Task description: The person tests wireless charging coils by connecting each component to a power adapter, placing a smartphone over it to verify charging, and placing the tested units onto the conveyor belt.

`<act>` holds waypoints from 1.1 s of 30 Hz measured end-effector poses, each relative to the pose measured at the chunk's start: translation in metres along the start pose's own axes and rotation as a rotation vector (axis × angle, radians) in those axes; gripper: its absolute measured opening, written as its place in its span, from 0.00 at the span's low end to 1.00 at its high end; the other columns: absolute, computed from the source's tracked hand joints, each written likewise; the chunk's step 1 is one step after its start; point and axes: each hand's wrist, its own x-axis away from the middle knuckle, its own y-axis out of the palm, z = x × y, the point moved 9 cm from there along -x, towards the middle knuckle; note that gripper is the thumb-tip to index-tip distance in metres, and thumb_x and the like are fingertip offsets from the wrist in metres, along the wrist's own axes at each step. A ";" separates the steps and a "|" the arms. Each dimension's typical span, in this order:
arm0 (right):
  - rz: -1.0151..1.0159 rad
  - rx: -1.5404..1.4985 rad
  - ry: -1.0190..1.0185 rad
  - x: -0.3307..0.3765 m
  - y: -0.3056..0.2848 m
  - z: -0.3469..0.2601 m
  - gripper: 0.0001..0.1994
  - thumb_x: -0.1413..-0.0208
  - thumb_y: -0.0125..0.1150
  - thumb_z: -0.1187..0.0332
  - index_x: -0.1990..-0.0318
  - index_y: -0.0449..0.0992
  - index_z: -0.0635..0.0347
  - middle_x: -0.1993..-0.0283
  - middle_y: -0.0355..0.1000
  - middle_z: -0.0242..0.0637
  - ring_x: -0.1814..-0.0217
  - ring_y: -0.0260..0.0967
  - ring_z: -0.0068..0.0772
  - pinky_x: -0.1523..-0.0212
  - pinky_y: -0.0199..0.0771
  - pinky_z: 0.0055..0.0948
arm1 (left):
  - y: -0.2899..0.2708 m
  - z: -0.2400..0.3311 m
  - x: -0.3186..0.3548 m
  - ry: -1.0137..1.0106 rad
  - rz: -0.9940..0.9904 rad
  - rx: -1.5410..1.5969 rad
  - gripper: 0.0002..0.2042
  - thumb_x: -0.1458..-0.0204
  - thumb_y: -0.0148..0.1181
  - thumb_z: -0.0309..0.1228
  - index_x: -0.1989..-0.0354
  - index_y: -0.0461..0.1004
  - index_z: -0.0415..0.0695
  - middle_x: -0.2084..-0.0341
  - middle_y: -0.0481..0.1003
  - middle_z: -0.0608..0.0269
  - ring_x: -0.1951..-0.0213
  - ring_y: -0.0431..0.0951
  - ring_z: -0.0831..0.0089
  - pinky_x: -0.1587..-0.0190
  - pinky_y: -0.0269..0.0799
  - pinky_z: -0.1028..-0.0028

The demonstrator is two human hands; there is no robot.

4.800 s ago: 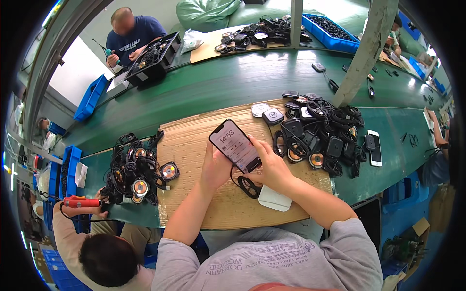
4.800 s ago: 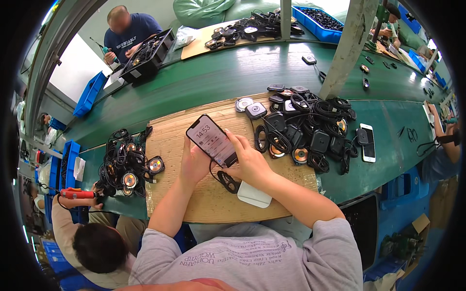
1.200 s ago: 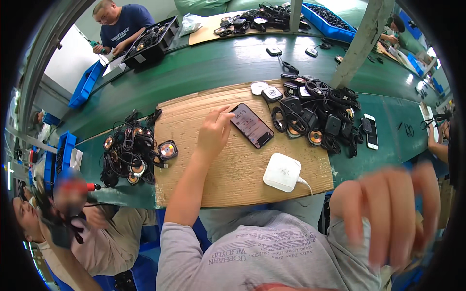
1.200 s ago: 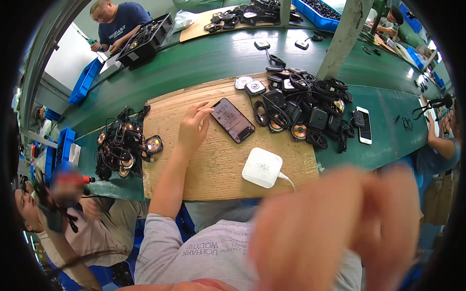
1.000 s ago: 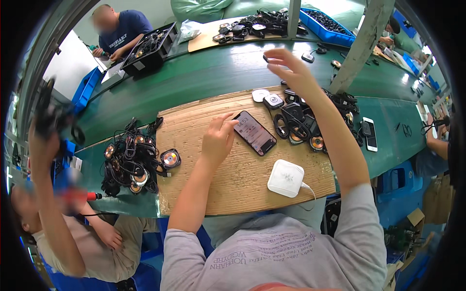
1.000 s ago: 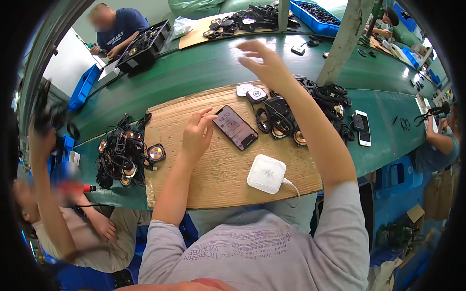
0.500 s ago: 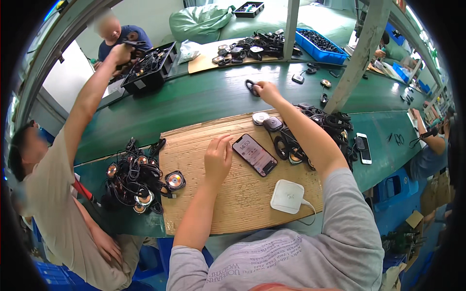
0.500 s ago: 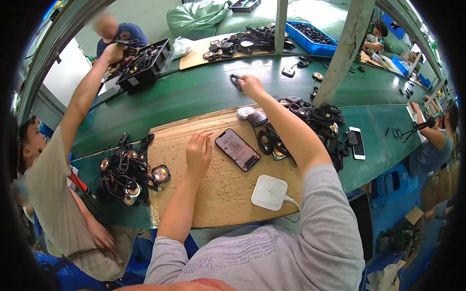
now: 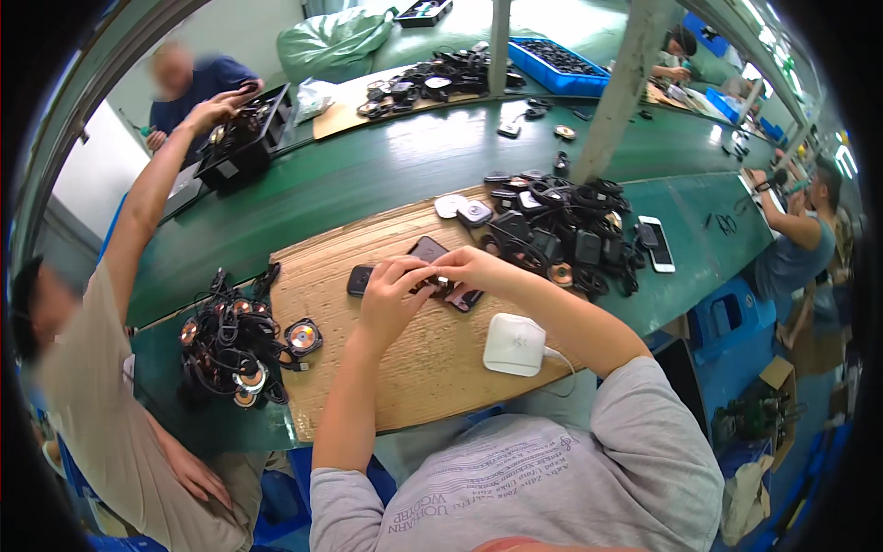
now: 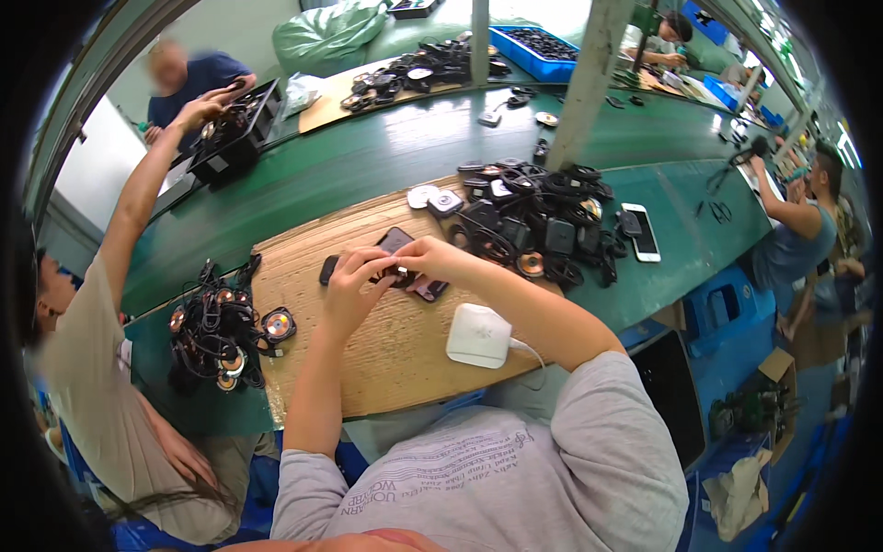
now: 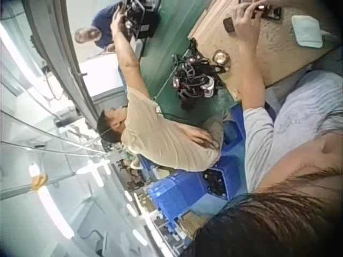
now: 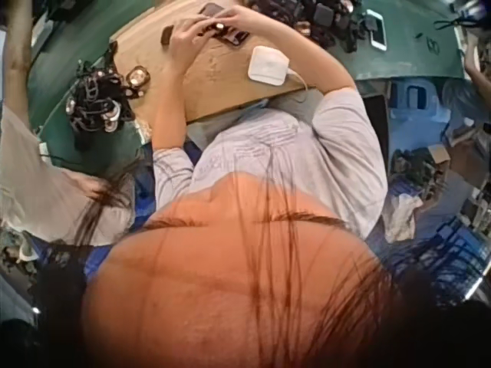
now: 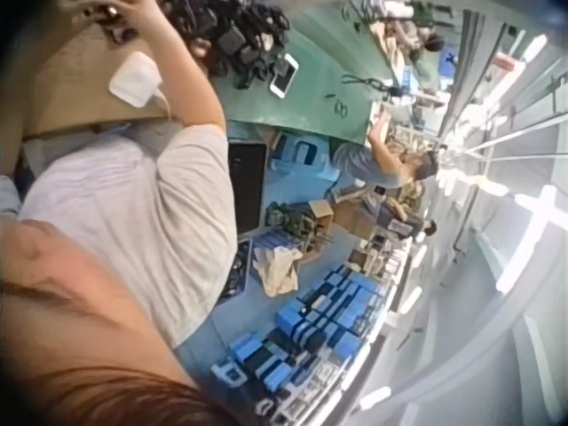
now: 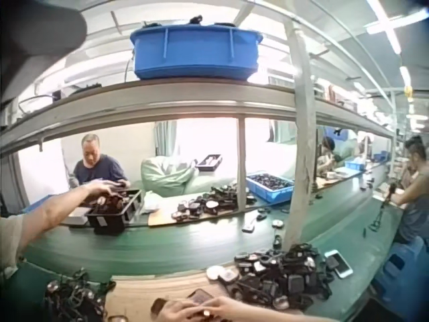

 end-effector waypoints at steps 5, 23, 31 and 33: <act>-0.006 -0.004 -0.024 0.031 -0.003 0.025 0.11 0.38 0.59 0.66 0.57 0.81 0.63 0.68 0.76 0.30 0.71 0.69 0.18 0.71 0.74 0.16 | 0.017 0.026 0.000 0.069 -0.187 0.133 0.12 0.60 0.70 0.26 0.64 0.82 0.47 0.62 0.78 0.70 0.58 0.76 0.70 0.52 0.71 0.70; 0.212 0.572 -0.401 0.085 0.022 0.000 0.14 0.45 0.61 0.67 0.51 0.71 0.55 0.66 0.74 0.39 0.69 0.71 0.36 0.68 0.73 0.29 | 0.027 0.037 0.048 -0.183 -0.291 0.221 0.10 0.54 0.58 0.17 0.62 0.72 0.40 0.68 0.75 0.58 0.65 0.72 0.61 0.56 0.68 0.65; 0.677 1.189 -0.667 0.173 0.009 -0.006 0.32 0.54 0.68 0.58 0.40 0.66 0.49 0.42 0.67 0.45 0.45 0.66 0.47 0.45 0.67 0.43 | 0.037 0.022 0.066 -0.221 -0.300 0.135 0.12 0.51 0.59 0.17 0.57 0.75 0.39 0.66 0.77 0.57 0.67 0.73 0.63 0.56 0.69 0.66; 0.654 1.185 -0.645 0.180 0.009 0.002 0.32 0.55 0.69 0.56 0.40 0.67 0.50 0.41 0.65 0.45 0.44 0.65 0.48 0.45 0.67 0.45 | 0.039 0.028 0.064 -0.155 -0.303 0.109 0.12 0.51 0.59 0.17 0.57 0.75 0.39 0.66 0.77 0.58 0.67 0.73 0.63 0.56 0.69 0.66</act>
